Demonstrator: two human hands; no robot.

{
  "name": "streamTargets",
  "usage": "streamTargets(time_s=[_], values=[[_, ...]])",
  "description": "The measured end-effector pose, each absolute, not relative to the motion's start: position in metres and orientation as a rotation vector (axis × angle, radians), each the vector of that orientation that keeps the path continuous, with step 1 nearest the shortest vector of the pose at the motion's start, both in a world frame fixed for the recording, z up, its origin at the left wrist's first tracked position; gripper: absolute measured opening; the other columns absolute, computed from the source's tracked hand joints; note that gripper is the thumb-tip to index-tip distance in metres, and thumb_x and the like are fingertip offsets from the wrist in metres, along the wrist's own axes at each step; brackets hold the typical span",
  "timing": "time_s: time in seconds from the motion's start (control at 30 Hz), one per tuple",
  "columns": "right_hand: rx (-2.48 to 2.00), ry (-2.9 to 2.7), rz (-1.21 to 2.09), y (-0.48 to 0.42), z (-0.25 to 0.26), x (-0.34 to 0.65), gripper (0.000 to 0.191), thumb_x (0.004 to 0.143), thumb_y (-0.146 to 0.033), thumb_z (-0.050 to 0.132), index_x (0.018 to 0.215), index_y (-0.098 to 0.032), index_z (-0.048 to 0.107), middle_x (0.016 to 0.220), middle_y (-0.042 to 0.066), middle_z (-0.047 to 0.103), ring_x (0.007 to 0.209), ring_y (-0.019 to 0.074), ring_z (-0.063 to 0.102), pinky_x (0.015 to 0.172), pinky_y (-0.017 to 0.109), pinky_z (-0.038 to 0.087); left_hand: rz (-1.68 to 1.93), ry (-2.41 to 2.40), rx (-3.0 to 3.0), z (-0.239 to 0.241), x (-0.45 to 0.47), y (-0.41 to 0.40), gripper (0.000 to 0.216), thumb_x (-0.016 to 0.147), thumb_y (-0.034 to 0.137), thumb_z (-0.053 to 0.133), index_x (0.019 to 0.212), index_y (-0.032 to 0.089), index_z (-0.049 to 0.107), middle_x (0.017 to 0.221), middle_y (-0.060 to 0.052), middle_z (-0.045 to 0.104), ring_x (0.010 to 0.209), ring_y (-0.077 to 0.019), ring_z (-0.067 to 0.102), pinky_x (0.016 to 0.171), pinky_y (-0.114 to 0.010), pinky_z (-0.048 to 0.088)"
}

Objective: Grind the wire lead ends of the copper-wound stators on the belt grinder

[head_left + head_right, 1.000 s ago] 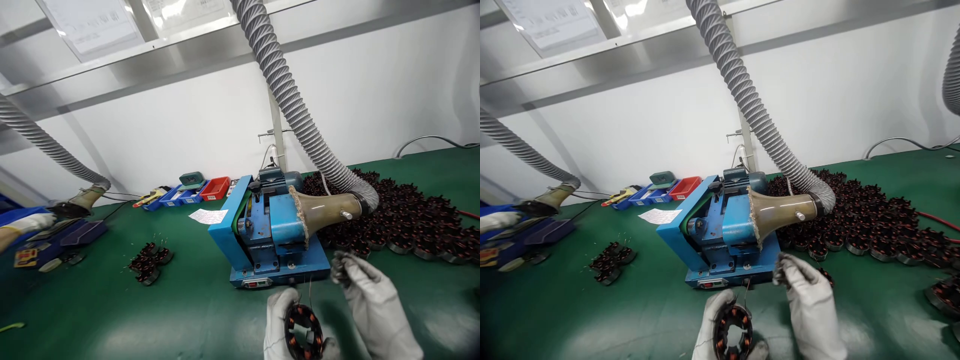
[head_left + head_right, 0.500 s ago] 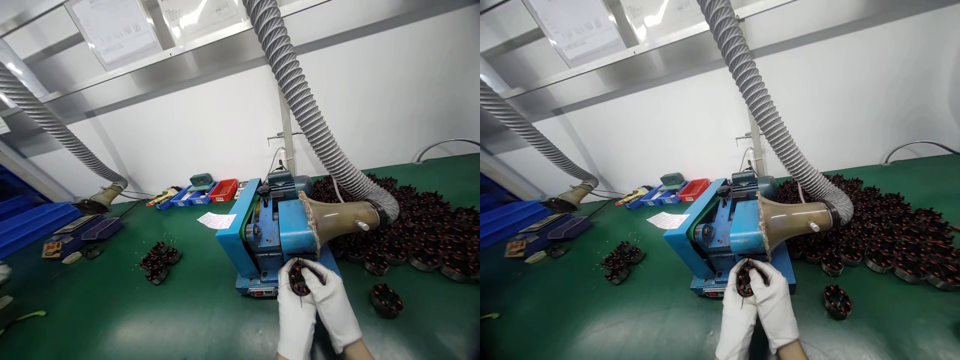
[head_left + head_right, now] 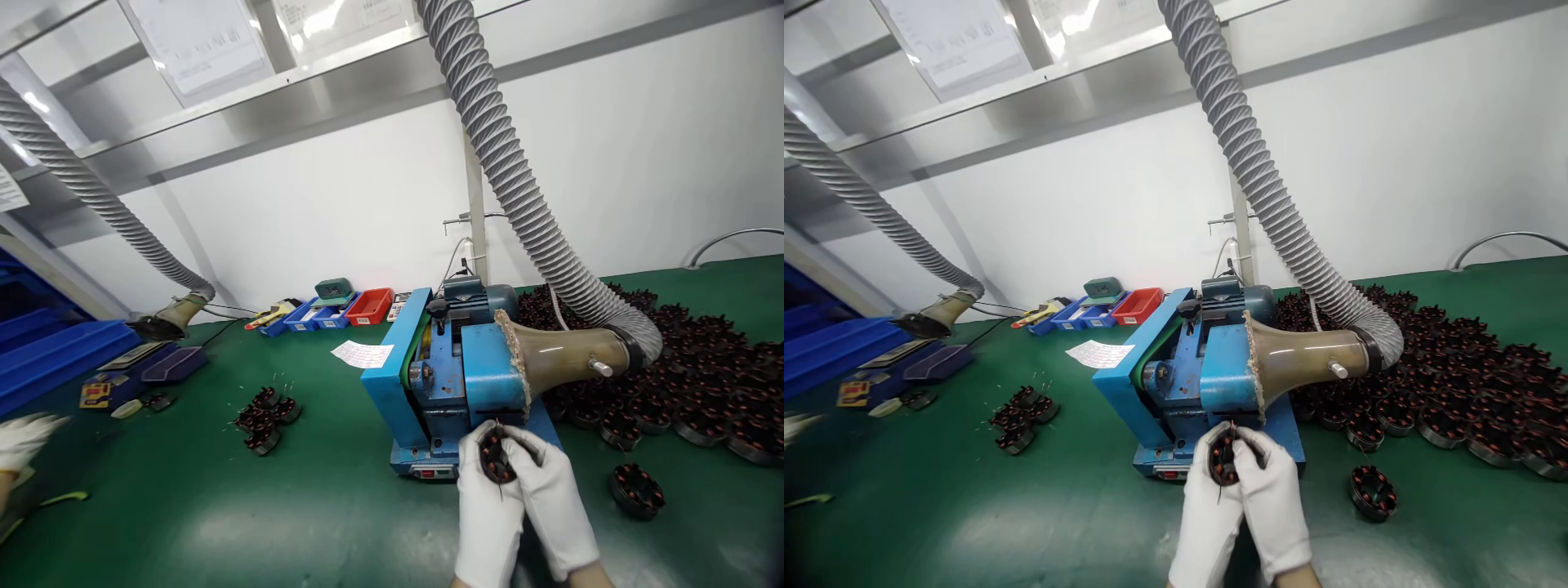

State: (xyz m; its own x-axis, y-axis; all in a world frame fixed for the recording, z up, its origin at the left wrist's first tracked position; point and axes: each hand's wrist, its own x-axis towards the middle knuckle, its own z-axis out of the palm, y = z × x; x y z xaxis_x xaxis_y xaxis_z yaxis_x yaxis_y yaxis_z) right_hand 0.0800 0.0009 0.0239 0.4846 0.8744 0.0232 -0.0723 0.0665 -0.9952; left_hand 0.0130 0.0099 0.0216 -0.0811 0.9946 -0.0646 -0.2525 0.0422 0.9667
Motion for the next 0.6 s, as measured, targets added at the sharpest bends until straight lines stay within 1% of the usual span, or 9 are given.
streamTargets(time_s=[0.13,0.23,0.33,0.6], values=[[-1.332,-0.858,0.758,-0.015,0.014,0.076,0.027,0.064,-0.037,0.066,0.081,-0.018,0.075,0.088,0.012,0.073,0.081,0.0289,0.068,0.074,0.036,0.057,1.356,1.04,0.686,-0.005,0.012,-0.002,0.03,0.064,0.031,0.062,0.092,0.02,0.061,0.097,-0.008,0.067,0.092,-0.0227,0.065,0.083,-0.032,0.052],[-1.322,-0.803,0.816,-0.013,0.019,0.077,0.029,0.064,-0.038,0.066,0.082,-0.017,0.074,0.088,0.012,0.073,0.081,0.0287,0.068,0.074,0.036,0.057,1.39,1.044,0.81,-0.012,0.015,0.001,0.039,0.06,0.025,0.067,0.098,0.021,0.06,0.104,-0.008,0.064,0.096,-0.0219,0.063,0.086,-0.031,0.05],[-1.287,-0.725,0.877,-0.001,0.027,0.081,0.029,0.062,-0.038,0.067,0.079,-0.016,0.074,0.085,0.012,0.074,0.08,0.0284,0.068,0.075,0.036,0.057,1.372,1.048,0.926,-0.001,0.019,0.011,0.042,0.058,0.021,0.068,0.099,0.019,0.058,0.103,-0.009,0.064,0.096,-0.0221,0.063,0.087,-0.032,0.049],[-1.242,-0.696,0.899,0.013,0.025,0.087,0.027,0.062,-0.037,0.069,0.077,-0.015,0.073,0.082,0.013,0.074,0.078,0.0296,0.068,0.077,0.041,0.055,1.339,1.102,1.031,0.032,0.021,0.018,0.041,0.054,0.022,0.064,0.094,0.016,0.057,0.099,-0.012,0.064,0.091,-0.024,0.064,0.085,-0.034,0.051]])
